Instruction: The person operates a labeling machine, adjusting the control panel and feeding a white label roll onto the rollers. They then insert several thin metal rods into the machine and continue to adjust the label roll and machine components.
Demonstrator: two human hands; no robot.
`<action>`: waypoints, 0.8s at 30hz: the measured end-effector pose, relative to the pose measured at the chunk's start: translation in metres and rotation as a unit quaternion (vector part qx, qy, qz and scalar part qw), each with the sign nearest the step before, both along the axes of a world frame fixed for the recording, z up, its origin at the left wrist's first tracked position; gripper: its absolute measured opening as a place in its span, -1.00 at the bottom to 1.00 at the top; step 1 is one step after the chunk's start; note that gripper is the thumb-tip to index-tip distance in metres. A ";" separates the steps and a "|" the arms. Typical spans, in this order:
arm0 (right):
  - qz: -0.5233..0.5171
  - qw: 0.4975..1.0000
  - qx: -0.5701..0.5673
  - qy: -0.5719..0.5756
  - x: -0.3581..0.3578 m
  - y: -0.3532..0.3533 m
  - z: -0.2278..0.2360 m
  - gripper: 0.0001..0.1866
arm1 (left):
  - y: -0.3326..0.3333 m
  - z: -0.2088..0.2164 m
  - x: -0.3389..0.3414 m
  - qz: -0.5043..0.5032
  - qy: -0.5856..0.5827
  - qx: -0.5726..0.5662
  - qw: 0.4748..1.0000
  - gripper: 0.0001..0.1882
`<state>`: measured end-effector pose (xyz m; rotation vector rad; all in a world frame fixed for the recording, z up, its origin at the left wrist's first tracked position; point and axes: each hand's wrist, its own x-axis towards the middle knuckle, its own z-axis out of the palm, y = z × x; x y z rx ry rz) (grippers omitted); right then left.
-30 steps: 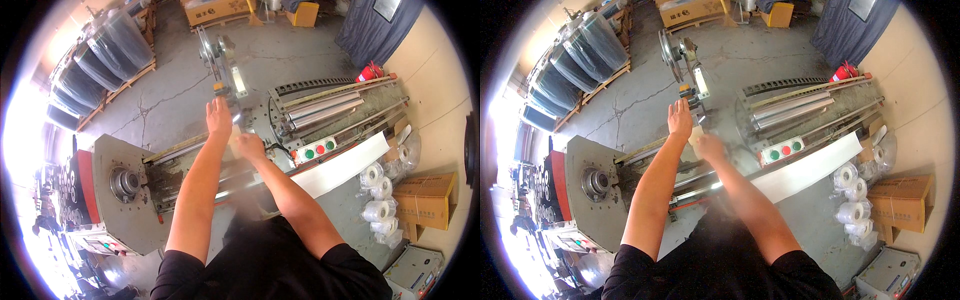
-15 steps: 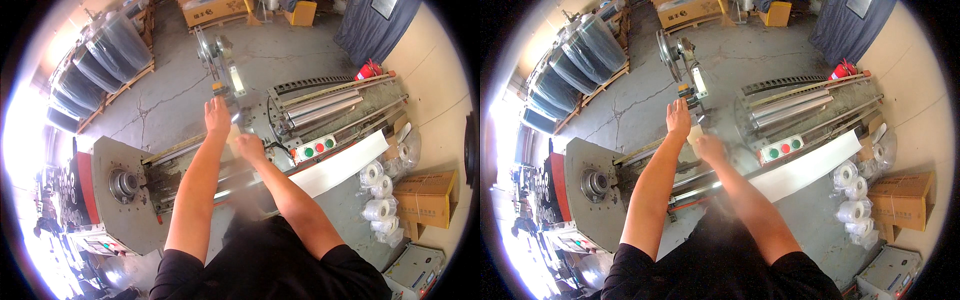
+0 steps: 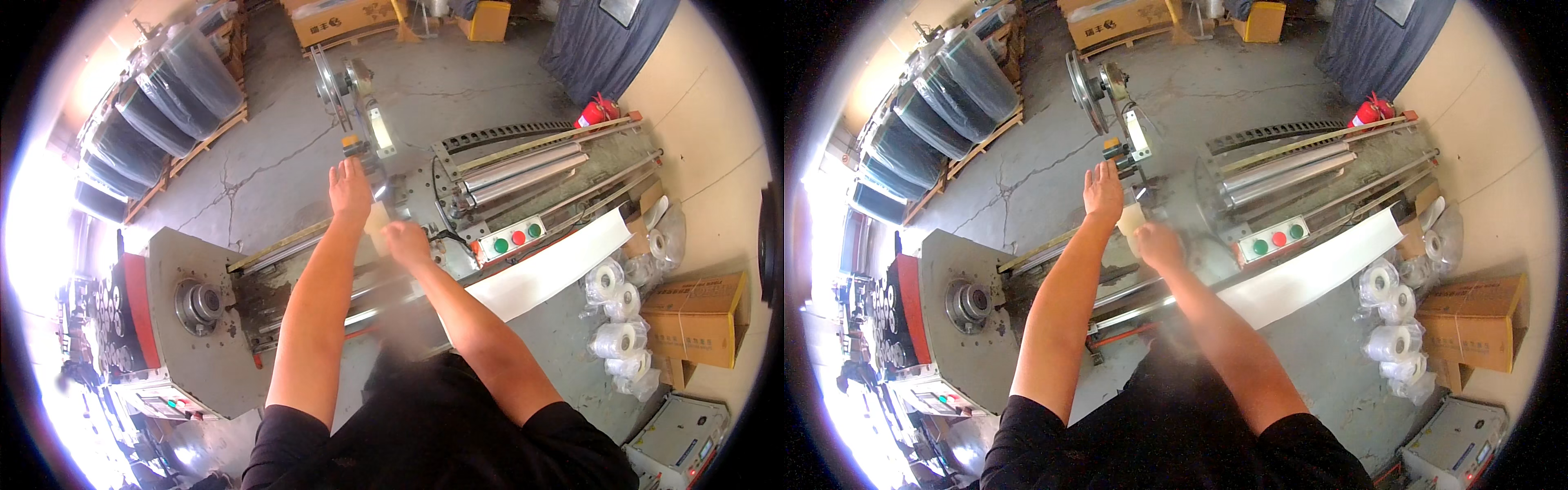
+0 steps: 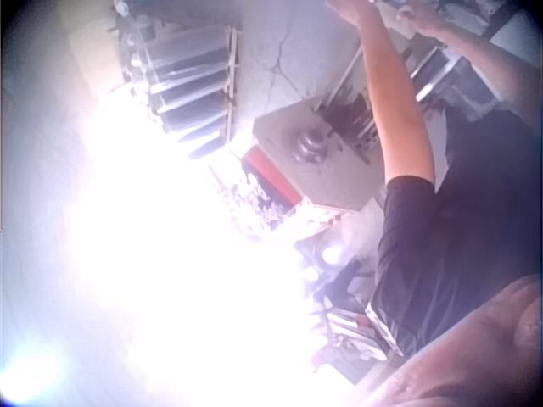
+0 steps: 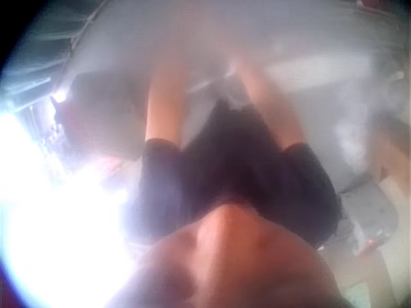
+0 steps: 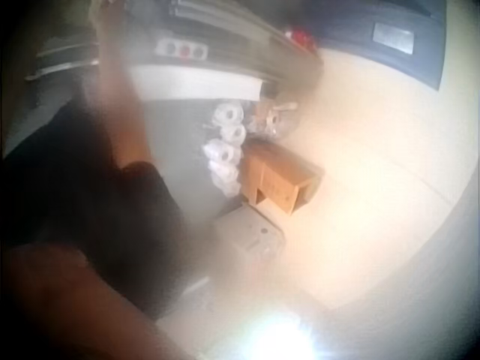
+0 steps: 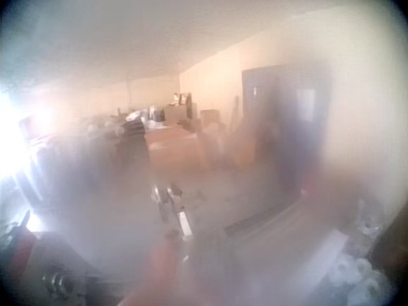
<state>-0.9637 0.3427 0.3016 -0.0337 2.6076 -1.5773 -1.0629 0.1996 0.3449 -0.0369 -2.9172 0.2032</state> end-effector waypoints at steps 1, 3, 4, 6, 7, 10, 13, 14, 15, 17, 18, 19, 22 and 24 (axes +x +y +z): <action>-0.007 1.000 -0.002 0.007 0.000 0.002 -0.004 -0.61 | 0.003 0.002 0.000 -0.001 -0.005 0.006 1.000 -0.42; -0.018 1.000 -0.007 0.021 0.002 0.003 -0.004 -0.61 | 0.004 0.002 -0.001 0.000 -0.007 0.009 1.000 -0.41; -0.011 1.000 -0.008 0.006 0.003 0.003 -0.001 -0.61 | 0.002 -0.001 -0.002 0.002 -0.004 0.006 1.000 -0.41; -0.001 1.000 -0.011 -0.024 0.004 0.007 0.005 -0.60 | 0.001 -0.004 -0.003 0.002 0.001 -0.004 1.000 -0.40; -0.006 1.000 -0.004 -0.028 0.004 0.008 0.005 -0.60 | 0.002 -0.005 -0.003 0.000 0.004 -0.010 1.000 -0.40; -0.015 0.999 0.007 -0.033 0.005 0.010 0.006 -0.59 | 0.004 -0.007 -0.005 0.000 0.002 -0.014 1.000 -0.39; -0.014 0.999 -0.001 -0.034 0.005 0.014 0.007 -0.59 | 0.008 -0.007 -0.006 0.001 -0.005 -0.014 1.000 -0.38; -0.014 0.999 -0.002 -0.041 0.005 0.016 0.008 -0.59 | 0.009 -0.006 -0.006 0.002 -0.007 -0.014 1.000 -0.38; -0.013 0.999 -0.003 -0.049 0.005 0.017 0.008 -0.59 | 0.010 -0.006 -0.007 0.003 -0.010 -0.012 1.000 -0.38; -0.014 0.999 -0.001 -0.038 0.007 0.019 0.006 -0.59 | 0.012 -0.005 -0.008 0.006 -0.016 -0.009 1.000 -0.38; -0.015 0.999 0.000 -0.032 0.007 0.020 0.006 -0.59 | 0.013 -0.004 -0.008 0.005 -0.014 -0.009 1.000 -0.39; -0.015 0.999 -0.003 -0.036 0.007 0.021 0.006 -0.59 | 0.014 -0.004 -0.008 0.004 -0.013 -0.010 1.000 -0.39; -0.003 0.998 -0.001 -0.057 0.007 0.025 0.011 -0.60 | 0.017 -0.003 -0.007 0.003 -0.013 -0.010 1.000 -0.39; 0.024 0.996 0.013 -0.084 0.007 0.031 0.017 -0.61 | 0.019 -0.002 -0.007 0.003 -0.013 -0.006 1.000 -0.39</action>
